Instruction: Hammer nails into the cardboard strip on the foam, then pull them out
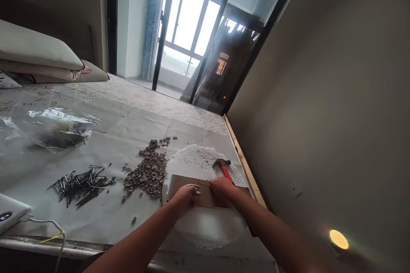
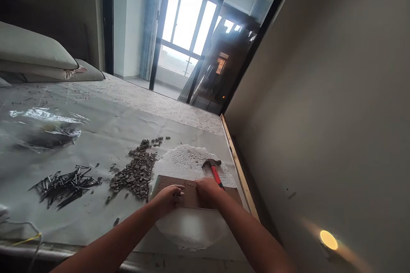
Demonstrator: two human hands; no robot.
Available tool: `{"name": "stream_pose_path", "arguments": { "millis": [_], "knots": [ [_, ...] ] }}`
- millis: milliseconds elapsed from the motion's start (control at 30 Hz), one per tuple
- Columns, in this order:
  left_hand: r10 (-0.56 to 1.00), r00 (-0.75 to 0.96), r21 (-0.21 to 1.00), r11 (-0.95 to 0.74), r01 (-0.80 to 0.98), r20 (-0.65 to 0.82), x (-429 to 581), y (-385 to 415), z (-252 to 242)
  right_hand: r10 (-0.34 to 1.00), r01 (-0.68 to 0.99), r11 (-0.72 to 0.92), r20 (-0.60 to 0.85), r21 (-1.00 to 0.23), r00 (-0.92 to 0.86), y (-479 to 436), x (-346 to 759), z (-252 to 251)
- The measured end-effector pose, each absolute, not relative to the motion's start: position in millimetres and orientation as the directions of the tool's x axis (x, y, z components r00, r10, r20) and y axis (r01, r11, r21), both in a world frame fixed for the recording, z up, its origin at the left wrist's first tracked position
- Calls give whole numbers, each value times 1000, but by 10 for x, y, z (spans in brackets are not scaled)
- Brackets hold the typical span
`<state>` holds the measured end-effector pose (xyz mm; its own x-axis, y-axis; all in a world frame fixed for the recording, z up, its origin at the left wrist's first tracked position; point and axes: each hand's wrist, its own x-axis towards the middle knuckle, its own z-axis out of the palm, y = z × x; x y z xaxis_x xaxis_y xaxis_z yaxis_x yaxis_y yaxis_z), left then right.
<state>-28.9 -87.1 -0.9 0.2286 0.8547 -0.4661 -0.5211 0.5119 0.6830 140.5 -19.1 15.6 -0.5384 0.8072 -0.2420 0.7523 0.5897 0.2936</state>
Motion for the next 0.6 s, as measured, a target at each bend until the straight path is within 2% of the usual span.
{"name": "stream_pose_path", "arguments": {
  "millis": [267, 600],
  "knots": [
    [857, 226, 683, 507, -526, -462, -280, -852, -96, 734, 683, 678, -316, 271, -602, -180, 1346, 282],
    [841, 259, 673, 538, -508, -476, -271, -852, -14, 802, 748, 596, -260, 292, -538, -158, 1352, 470]
  ]
}}
